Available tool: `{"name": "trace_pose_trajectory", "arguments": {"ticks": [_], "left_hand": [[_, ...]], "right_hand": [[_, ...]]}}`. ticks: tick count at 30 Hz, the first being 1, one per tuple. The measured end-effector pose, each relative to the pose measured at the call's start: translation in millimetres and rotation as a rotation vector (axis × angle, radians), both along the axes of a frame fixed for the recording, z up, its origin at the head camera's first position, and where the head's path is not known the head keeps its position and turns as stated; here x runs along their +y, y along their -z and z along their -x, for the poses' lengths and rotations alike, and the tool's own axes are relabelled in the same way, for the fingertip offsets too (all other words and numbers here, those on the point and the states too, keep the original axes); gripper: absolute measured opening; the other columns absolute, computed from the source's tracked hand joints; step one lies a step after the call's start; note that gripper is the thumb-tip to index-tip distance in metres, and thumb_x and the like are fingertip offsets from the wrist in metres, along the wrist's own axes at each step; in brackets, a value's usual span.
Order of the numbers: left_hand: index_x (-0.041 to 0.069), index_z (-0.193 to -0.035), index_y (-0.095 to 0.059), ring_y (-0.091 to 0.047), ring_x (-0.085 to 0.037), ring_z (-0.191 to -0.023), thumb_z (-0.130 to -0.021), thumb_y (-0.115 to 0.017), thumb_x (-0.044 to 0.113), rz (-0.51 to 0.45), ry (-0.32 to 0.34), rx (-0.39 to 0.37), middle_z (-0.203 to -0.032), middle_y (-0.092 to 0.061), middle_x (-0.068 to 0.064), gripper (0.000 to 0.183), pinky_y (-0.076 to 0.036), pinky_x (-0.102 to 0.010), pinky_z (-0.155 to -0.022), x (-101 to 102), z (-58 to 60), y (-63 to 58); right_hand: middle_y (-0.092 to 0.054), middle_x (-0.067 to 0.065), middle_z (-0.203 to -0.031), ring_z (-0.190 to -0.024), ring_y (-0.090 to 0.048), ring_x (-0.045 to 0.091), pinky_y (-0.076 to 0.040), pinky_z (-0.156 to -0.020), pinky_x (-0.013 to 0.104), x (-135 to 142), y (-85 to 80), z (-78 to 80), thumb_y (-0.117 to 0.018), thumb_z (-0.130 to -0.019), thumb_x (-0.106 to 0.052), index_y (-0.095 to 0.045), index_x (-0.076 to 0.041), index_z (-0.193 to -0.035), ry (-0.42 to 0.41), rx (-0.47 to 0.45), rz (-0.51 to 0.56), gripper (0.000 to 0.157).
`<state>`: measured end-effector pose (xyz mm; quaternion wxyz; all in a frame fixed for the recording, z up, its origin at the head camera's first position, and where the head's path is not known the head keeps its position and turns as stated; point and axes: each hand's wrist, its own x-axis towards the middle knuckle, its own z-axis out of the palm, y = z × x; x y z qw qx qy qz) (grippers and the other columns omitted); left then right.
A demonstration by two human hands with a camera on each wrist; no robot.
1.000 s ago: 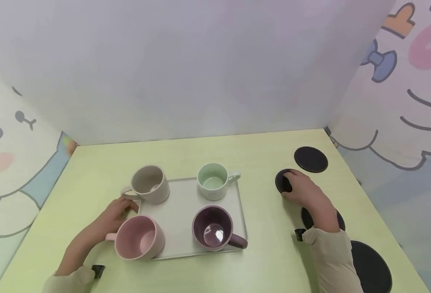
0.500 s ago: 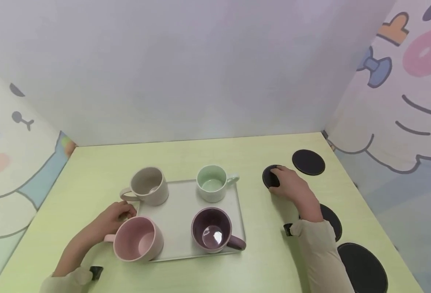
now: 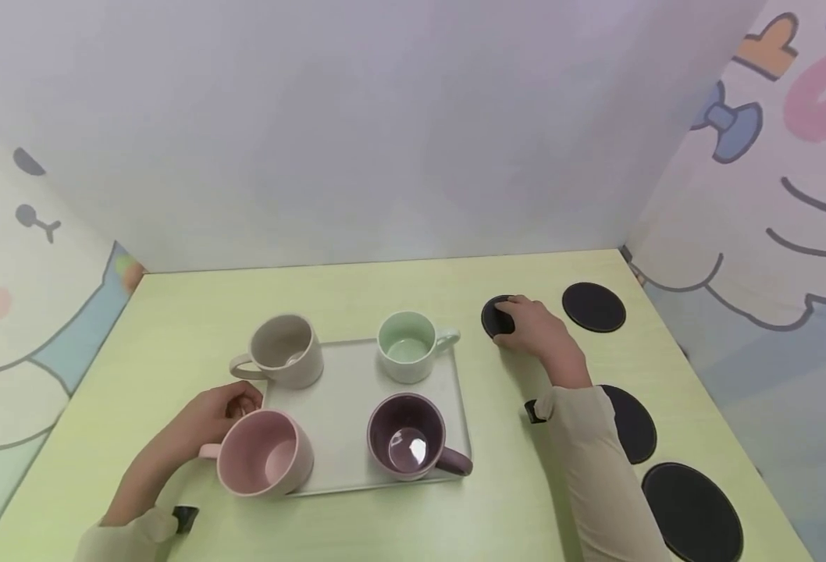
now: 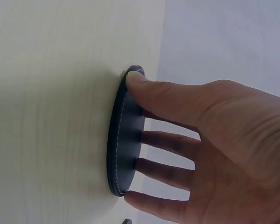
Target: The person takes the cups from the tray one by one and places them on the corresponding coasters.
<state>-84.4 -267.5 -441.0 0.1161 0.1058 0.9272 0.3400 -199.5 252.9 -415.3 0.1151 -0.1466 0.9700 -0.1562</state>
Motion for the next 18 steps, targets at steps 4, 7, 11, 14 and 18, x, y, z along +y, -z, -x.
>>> {"name": "trace_pose_trajectory", "arguments": {"ticks": [4,7,11,14,18], "left_hand": [[0.005,-0.106,-0.072,-0.056,-0.006,-0.073,-0.086,-0.071,0.006,-0.034,-0.056,-0.064,-0.083,-0.068,0.001,0.020,-0.045,-0.023,-0.068,3.4,1.5,-2.4],[0.001,-0.111,-0.071,-0.062,-0.007,-0.080,-0.084,-0.075,0.007,-0.090,-0.111,-0.130,-0.089,-0.073,-0.002,0.028,-0.047,-0.022,-0.072,4.2,0.6,-1.9],[-0.001,-0.119,-0.068,-0.063,-0.009,-0.091,-0.086,-0.078,0.009,-0.149,-0.162,-0.183,-0.093,-0.074,-0.003,0.036,-0.047,-0.021,-0.075,4.7,-2.4,-1.4],[-0.003,-0.124,-0.065,-0.063,-0.010,-0.091,-0.087,-0.078,0.008,-0.182,-0.173,-0.202,-0.096,-0.074,-0.004,0.041,-0.048,-0.021,-0.074,4.6,-3.2,-1.1],[-0.004,-0.131,-0.060,-0.062,-0.009,-0.071,-0.088,-0.077,0.008,-0.247,-0.199,-0.252,-0.101,-0.072,-0.007,0.047,-0.052,-0.024,-0.067,5.9,-3.2,1.3]], "right_hand": [[-0.040,0.035,-0.157,-0.140,-0.041,0.060,-0.041,-0.110,0.068,-4.1,2.5,8.8,-0.074,-0.096,-0.024,-0.050,0.001,-0.152,-0.014,-0.003,0.014,0.066],[-0.040,0.035,-0.157,-0.141,-0.041,0.060,-0.041,-0.110,0.067,-7.6,4.7,14.3,-0.074,-0.096,-0.025,-0.051,0.000,-0.151,-0.032,-0.005,0.029,0.065],[-0.040,0.033,-0.158,-0.143,-0.040,0.059,-0.041,-0.112,0.066,-11.4,6.1,21.5,-0.075,-0.094,-0.024,-0.052,-0.001,-0.151,-0.052,-0.005,0.047,0.065],[-0.041,0.032,-0.159,-0.144,-0.040,0.057,-0.039,-0.114,0.064,-14.2,7.1,27.7,-0.076,-0.094,-0.021,-0.054,-0.002,-0.149,-0.069,0.004,0.070,0.063],[-0.040,0.030,-0.161,-0.146,-0.040,0.055,-0.039,-0.115,0.063,-19.3,9.1,36.6,-0.076,-0.094,-0.020,-0.056,-0.004,-0.149,-0.095,0.004,0.094,0.060]]}}
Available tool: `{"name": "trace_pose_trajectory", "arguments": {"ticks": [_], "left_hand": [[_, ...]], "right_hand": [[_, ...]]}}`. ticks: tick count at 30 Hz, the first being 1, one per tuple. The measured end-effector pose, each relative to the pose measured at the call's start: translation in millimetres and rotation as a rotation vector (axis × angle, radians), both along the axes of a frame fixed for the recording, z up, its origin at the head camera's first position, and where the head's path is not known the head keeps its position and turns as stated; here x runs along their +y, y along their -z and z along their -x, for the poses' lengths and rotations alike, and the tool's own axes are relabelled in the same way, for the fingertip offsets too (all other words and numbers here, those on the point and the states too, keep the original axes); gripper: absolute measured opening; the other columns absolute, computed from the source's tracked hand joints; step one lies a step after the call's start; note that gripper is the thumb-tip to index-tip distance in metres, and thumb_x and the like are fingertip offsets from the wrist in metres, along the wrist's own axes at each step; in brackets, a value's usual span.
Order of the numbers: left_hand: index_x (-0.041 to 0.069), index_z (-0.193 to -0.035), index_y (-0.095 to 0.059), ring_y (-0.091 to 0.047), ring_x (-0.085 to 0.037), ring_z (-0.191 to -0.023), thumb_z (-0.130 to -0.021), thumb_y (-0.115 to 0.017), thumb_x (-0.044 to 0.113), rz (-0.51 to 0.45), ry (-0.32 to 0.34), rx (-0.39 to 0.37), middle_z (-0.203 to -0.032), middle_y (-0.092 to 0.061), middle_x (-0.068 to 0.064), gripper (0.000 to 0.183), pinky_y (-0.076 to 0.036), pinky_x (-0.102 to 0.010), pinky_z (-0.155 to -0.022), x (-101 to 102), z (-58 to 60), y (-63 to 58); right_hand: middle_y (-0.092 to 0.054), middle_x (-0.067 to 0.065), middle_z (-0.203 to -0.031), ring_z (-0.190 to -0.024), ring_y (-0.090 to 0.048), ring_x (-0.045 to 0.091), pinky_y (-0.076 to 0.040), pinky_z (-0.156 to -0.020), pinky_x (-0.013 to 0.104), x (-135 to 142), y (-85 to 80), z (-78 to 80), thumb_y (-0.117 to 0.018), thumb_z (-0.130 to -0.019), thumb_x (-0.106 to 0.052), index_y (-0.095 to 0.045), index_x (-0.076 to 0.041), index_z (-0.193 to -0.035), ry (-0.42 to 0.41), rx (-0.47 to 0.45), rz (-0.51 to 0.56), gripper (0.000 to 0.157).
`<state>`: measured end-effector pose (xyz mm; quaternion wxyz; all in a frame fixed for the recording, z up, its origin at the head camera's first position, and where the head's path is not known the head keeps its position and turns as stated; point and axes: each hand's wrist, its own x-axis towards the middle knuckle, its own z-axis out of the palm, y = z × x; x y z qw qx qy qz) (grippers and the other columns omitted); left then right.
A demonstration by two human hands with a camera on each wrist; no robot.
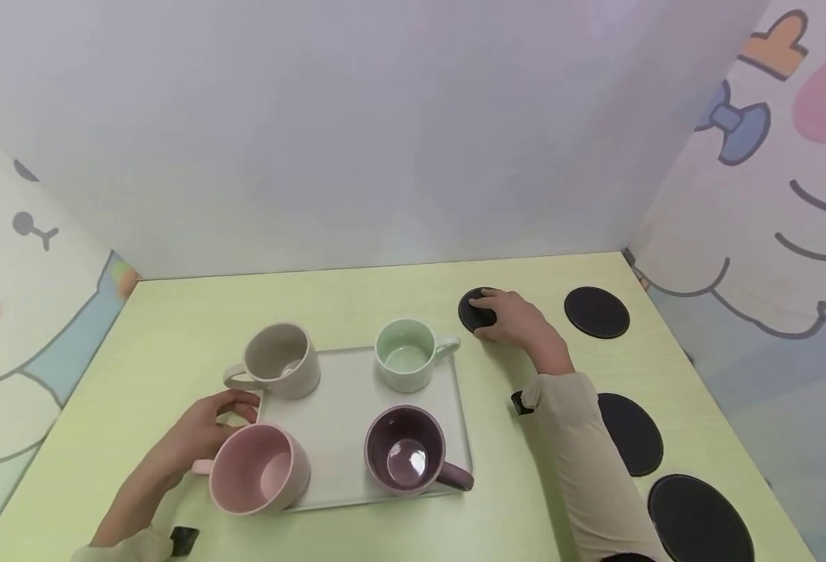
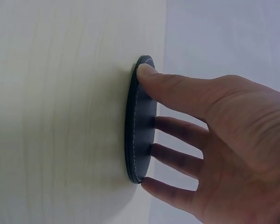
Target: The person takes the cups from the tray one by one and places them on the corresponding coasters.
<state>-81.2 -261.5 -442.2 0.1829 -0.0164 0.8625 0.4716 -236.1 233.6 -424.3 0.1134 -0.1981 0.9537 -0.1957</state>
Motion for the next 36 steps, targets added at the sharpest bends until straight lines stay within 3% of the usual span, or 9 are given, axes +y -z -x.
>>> {"name": "trace_pose_trajectory", "arguments": {"ticks": [3,8,15,27,36], "left_hand": [[-0.004,-0.137,-0.056,-0.060,-0.009,-0.061,-0.087,-0.075,0.004,-0.080,-0.024,-0.061,-0.108,-0.069,-0.012,0.055,-0.055,-0.027,-0.064,0.7,-2.6,0.6],[-0.003,-0.142,-0.051,-0.063,-0.010,-0.068,-0.083,-0.069,-0.002,-0.132,-0.028,-0.104,-0.115,-0.065,-0.016,0.062,-0.055,-0.027,-0.065,-3.5,-11.6,0.9],[-0.006,-0.140,-0.051,-0.065,-0.007,-0.069,-0.083,-0.065,-0.005,-0.145,-0.022,-0.073,-0.115,-0.064,-0.017,0.059,-0.053,-0.025,-0.061,-12.6,-20.6,2.2],[-0.006,-0.139,-0.052,-0.068,-0.007,-0.071,-0.088,-0.072,0.002,-0.177,-0.022,-0.070,-0.115,-0.063,-0.016,0.056,-0.054,-0.025,-0.063,-14.8,-22.6,1.6],[-0.007,-0.139,-0.052,-0.068,-0.006,-0.072,-0.089,-0.070,0.000,-0.175,-0.027,-0.035,-0.114,-0.065,-0.017,0.054,-0.055,-0.026,-0.064,-15.6,-21.0,4.2]], "right_hand": [[-0.039,0.028,-0.163,-0.147,-0.038,0.054,-0.039,-0.116,0.063,-5.7,0.7,3.9,-0.076,-0.095,-0.020,-0.056,-0.006,-0.149,-0.015,-0.004,0.006,0.060],[-0.039,0.023,-0.164,-0.148,-0.037,0.053,-0.038,-0.116,0.064,-22.0,5.1,13.5,-0.076,-0.095,-0.021,-0.058,-0.009,-0.148,-0.060,-0.001,0.010,0.058],[-0.038,0.021,-0.166,-0.150,-0.037,0.051,-0.037,-0.118,0.062,-48.5,4.4,25.8,-0.075,-0.095,-0.020,-0.058,-0.012,-0.149,-0.141,-0.027,0.010,0.057],[-0.038,0.023,-0.165,-0.150,-0.039,0.048,-0.038,-0.119,0.058,-73.8,-1.3,36.1,-0.077,-0.094,-0.019,-0.058,-0.012,-0.149,-0.264,-0.038,0.018,0.059],[-0.041,0.020,-0.165,-0.148,-0.043,0.045,-0.039,-0.119,0.055,-92.8,2.2,51.0,-0.077,-0.094,-0.024,-0.057,-0.013,-0.150,-0.318,-0.008,-0.032,0.061]]}}
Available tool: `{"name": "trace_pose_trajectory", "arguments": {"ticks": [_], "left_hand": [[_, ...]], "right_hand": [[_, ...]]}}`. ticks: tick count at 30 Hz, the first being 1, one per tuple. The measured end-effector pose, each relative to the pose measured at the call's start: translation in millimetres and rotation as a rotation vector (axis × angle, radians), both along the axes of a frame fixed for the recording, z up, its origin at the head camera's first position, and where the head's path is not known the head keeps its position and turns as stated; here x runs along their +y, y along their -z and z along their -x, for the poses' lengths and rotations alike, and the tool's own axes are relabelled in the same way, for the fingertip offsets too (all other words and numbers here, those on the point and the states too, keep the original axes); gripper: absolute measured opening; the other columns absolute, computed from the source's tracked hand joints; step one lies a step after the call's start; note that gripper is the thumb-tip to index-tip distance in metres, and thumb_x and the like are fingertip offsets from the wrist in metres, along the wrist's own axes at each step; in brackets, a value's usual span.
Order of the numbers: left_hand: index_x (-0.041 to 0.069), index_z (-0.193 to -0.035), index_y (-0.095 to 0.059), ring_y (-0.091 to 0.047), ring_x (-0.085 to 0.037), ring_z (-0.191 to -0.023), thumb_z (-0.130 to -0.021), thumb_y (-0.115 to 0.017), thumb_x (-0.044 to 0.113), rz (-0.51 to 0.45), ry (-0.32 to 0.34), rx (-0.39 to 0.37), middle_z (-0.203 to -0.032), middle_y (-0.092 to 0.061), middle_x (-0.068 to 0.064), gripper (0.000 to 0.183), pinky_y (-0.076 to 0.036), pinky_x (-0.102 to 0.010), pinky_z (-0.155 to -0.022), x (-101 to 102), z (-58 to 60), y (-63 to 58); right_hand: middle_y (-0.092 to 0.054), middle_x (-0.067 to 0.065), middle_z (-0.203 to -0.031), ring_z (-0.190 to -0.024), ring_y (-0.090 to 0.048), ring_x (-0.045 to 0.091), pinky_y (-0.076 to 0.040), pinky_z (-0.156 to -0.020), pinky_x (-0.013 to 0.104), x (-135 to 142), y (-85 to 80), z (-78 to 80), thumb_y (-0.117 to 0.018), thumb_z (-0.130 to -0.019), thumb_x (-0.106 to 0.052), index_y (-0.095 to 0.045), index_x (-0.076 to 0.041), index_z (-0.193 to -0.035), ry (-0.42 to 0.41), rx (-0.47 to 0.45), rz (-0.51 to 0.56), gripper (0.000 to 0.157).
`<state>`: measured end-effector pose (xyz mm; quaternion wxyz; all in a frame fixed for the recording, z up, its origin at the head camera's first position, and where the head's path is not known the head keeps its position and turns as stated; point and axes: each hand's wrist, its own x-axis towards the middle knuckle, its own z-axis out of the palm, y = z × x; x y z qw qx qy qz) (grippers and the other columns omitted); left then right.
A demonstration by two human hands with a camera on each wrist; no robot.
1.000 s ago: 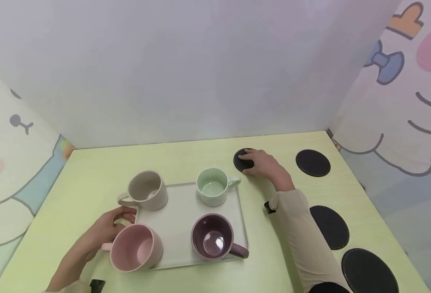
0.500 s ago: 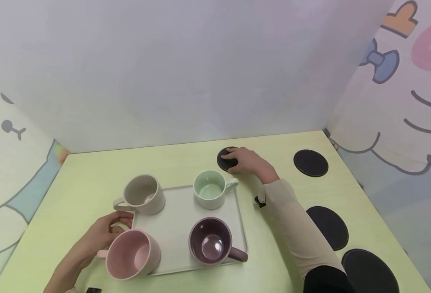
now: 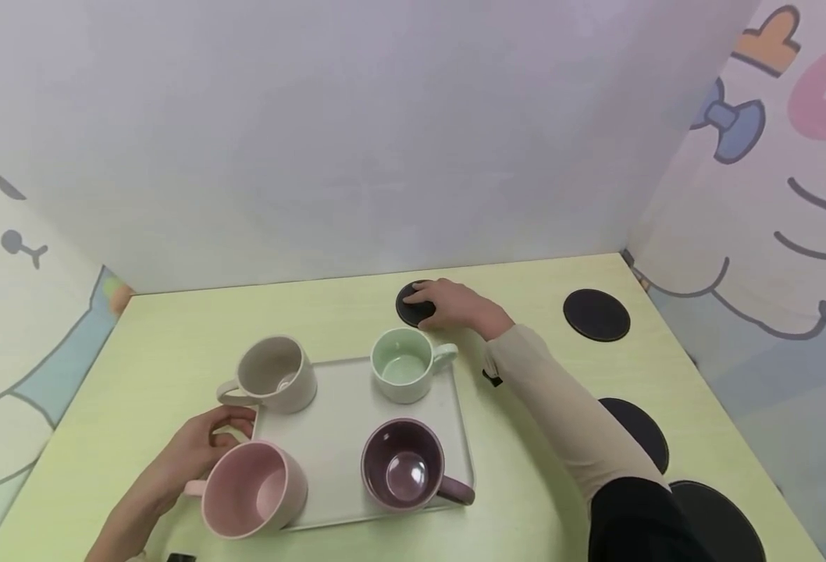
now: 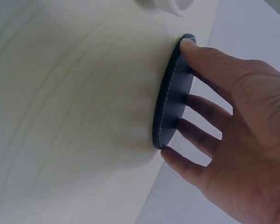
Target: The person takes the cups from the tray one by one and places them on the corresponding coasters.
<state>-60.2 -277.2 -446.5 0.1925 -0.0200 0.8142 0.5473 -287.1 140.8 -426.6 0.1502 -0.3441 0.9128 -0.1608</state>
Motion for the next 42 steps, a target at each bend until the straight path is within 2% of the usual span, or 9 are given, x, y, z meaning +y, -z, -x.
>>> {"name": "trace_pose_trajectory", "arguments": {"ticks": [9,15,20,28,32,38,42], "left_hand": [[-0.007,-0.138,-0.053,-0.067,-0.006,-0.070,-0.089,-0.070,0.000,0.003,-0.008,0.012,-0.113,-0.065,-0.016,0.052,-0.053,-0.024,-0.065,-1.3,2.4,3.5],[-0.007,-0.137,-0.054,-0.065,-0.005,-0.068,-0.089,-0.071,0.001,0.004,0.007,0.013,-0.112,-0.065,-0.016,0.051,-0.052,-0.023,-0.065,0.7,5.8,4.2],[-0.006,-0.137,-0.053,-0.066,-0.005,-0.069,-0.090,-0.071,0.001,0.002,0.007,0.008,-0.114,-0.065,-0.016,0.051,-0.052,-0.023,-0.066,1.5,6.1,3.9],[-0.005,-0.139,-0.051,-0.067,-0.006,-0.071,-0.092,-0.072,0.004,-0.007,0.002,-0.023,-0.116,-0.063,-0.017,0.053,-0.053,-0.025,-0.065,0.4,8.5,5.2],[-0.006,-0.139,-0.050,-0.067,-0.007,-0.072,-0.091,-0.072,0.003,-0.022,0.002,-0.022,-0.116,-0.063,-0.017,0.054,-0.053,-0.025,-0.066,2.3,8.1,6.0],[-0.006,-0.138,-0.052,-0.067,-0.007,-0.071,-0.091,-0.072,0.003,-0.022,0.008,-0.013,-0.115,-0.063,-0.017,0.053,-0.053,-0.024,-0.067,4.1,7.1,6.6],[-0.005,-0.138,-0.052,-0.066,-0.006,-0.071,-0.091,-0.073,0.004,-0.016,0.011,-0.016,-0.116,-0.063,-0.017,0.053,-0.052,-0.024,-0.065,4.0,9.0,6.7]], "right_hand": [[-0.041,0.020,-0.165,-0.150,-0.041,0.045,-0.037,-0.120,0.055,-14.8,-1.8,13.3,-0.075,-0.095,-0.025,-0.056,-0.014,-0.151,-0.098,0.013,-0.030,0.061],[-0.044,0.021,-0.162,-0.152,-0.039,0.042,-0.036,-0.122,0.053,-20.9,-6.4,22.4,-0.076,-0.093,-0.017,-0.057,-0.009,-0.149,-0.182,-0.008,-0.049,0.060],[-0.045,0.020,-0.162,-0.154,-0.039,0.038,-0.036,-0.123,0.049,-32.2,-9.4,31.6,-0.077,-0.091,-0.013,-0.059,-0.008,-0.147,-0.238,-0.033,-0.094,0.059],[-0.046,0.019,-0.160,-0.149,-0.043,0.036,-0.040,-0.119,0.047,-55.9,-16.4,44.0,-0.077,-0.089,-0.009,-0.060,-0.010,-0.145,-0.275,-0.071,-0.138,0.058],[-0.047,0.019,-0.158,-0.144,-0.047,0.036,-0.042,-0.117,0.047,-63.9,-19.3,45.1,-0.078,-0.088,-0.010,-0.061,-0.010,-0.143,-0.301,-0.061,-0.167,0.057],[-0.044,0.018,-0.161,-0.147,-0.045,0.036,-0.040,-0.119,0.047,-74.5,-21.3,45.0,-0.076,-0.088,-0.006,-0.059,-0.010,-0.143,-0.340,-0.075,-0.188,0.057],[-0.050,0.016,-0.156,-0.143,-0.049,0.035,-0.041,-0.118,0.046,-84.6,-24.9,45.9,-0.074,-0.087,-0.001,-0.060,-0.008,-0.141,-0.384,-0.054,-0.180,0.056]]}}
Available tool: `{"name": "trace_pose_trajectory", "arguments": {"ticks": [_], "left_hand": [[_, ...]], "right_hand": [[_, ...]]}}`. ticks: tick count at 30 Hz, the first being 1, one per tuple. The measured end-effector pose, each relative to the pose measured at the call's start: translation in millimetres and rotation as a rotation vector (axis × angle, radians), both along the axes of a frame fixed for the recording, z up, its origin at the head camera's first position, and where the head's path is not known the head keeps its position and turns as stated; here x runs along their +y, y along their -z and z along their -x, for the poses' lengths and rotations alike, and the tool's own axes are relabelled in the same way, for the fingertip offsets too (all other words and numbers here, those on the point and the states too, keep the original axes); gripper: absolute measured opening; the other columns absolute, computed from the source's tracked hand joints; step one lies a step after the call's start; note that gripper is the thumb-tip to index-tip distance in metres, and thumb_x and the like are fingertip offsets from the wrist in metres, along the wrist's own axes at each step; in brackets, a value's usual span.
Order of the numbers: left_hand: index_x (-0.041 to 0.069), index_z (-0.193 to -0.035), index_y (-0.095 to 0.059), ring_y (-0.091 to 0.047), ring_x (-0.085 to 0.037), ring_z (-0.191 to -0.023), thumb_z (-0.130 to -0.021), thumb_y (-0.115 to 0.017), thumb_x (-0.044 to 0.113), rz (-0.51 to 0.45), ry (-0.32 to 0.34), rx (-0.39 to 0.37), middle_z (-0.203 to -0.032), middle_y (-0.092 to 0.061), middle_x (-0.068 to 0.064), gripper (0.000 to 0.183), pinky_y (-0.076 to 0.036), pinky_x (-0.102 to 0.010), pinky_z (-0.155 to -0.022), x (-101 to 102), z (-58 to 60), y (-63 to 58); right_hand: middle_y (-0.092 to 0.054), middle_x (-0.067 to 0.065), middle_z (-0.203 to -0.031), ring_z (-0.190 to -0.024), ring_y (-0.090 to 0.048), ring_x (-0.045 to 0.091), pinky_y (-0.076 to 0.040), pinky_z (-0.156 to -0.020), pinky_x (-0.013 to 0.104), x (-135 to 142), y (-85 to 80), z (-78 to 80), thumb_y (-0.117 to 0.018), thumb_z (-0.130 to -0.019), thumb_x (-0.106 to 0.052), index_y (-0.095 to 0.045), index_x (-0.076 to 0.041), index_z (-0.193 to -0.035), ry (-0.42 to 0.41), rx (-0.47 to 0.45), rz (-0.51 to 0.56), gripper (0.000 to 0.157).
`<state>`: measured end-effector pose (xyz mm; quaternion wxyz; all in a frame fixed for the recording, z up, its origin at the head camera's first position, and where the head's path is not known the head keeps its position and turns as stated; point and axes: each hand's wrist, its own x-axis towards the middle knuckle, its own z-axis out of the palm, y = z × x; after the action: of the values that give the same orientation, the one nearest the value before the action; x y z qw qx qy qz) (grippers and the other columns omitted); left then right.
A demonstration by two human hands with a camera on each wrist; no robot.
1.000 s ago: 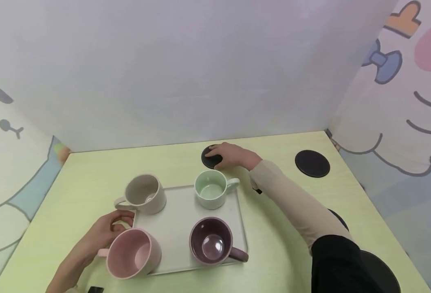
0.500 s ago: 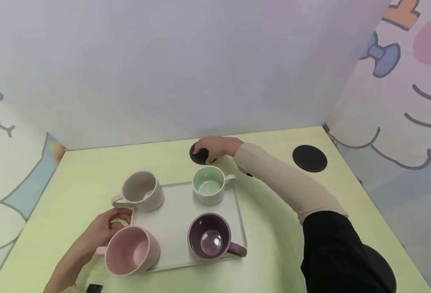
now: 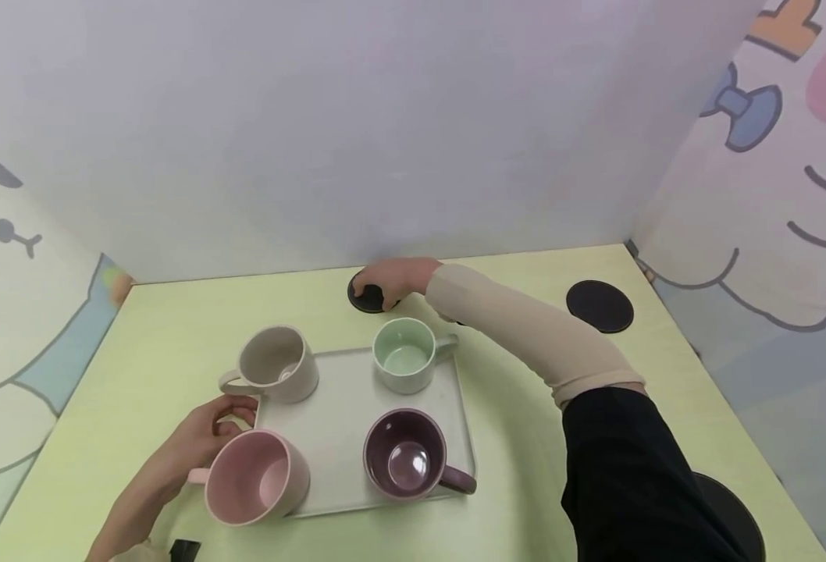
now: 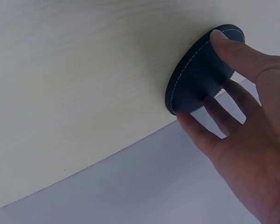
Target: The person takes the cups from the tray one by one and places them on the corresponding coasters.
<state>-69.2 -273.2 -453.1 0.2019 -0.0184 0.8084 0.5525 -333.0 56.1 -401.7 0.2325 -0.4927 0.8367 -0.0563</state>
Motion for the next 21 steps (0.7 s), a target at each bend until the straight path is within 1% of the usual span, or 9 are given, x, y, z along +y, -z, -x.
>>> {"name": "trace_pose_trajectory", "arguments": {"ticks": [3,7,13,17,21], "left_hand": [[-0.005,-0.139,-0.051,-0.066,-0.006,-0.071,-0.091,-0.073,0.005,0.001,-0.003,-0.008,-0.116,-0.063,-0.017,0.054,-0.052,-0.024,-0.065,0.3,-0.2,-0.6],[-0.005,-0.139,-0.052,-0.065,-0.006,-0.071,-0.091,-0.072,0.003,0.012,-0.011,-0.009,-0.115,-0.063,-0.016,0.053,-0.052,-0.024,-0.067,1.2,-2.8,-1.7],[-0.005,-0.139,-0.052,-0.066,-0.007,-0.071,-0.091,-0.073,0.004,0.020,-0.011,-0.008,-0.116,-0.064,-0.016,0.053,-0.052,-0.023,-0.070,2.6,-5.4,-2.4],[-0.005,-0.139,-0.051,-0.067,-0.007,-0.071,-0.092,-0.073,0.006,0.012,-0.009,-0.017,-0.116,-0.063,-0.016,0.054,-0.052,-0.024,-0.070,3.3,-6.1,-3.0],[-0.005,-0.139,-0.051,-0.067,-0.008,-0.071,-0.092,-0.074,0.006,0.012,-0.012,-0.013,-0.115,-0.063,-0.016,0.054,-0.052,-0.024,-0.070,4.0,-6.3,-4.2]], "right_hand": [[-0.057,0.012,-0.149,-0.135,-0.055,0.032,-0.044,-0.115,0.044,-9.1,-2.0,-1.0,-0.072,-0.087,0.001,-0.061,-0.008,-0.139,-0.030,0.012,0.011,0.053],[-0.060,0.008,-0.145,-0.126,-0.058,0.030,-0.047,-0.110,0.042,-21.6,-3.4,-3.4,-0.070,-0.088,0.003,-0.061,-0.010,-0.138,-0.043,0.006,-0.006,0.052],[-0.063,0.010,-0.138,-0.116,-0.060,0.031,-0.050,-0.103,0.040,-37.2,-5.4,-5.5,-0.070,-0.090,0.002,-0.057,-0.014,-0.140,-0.033,0.007,-0.070,0.054],[-0.064,0.010,-0.135,-0.114,-0.059,0.031,-0.050,-0.100,0.039,-47.8,-6.7,-5.7,-0.069,-0.091,0.001,-0.055,-0.016,-0.141,-0.040,0.014,-0.090,0.055],[-0.063,0.010,-0.135,-0.113,-0.058,0.030,-0.051,-0.097,0.039,-56.4,-7.6,-6.1,-0.070,-0.092,-0.001,-0.053,-0.020,-0.143,-0.024,0.016,-0.124,0.057]]}}
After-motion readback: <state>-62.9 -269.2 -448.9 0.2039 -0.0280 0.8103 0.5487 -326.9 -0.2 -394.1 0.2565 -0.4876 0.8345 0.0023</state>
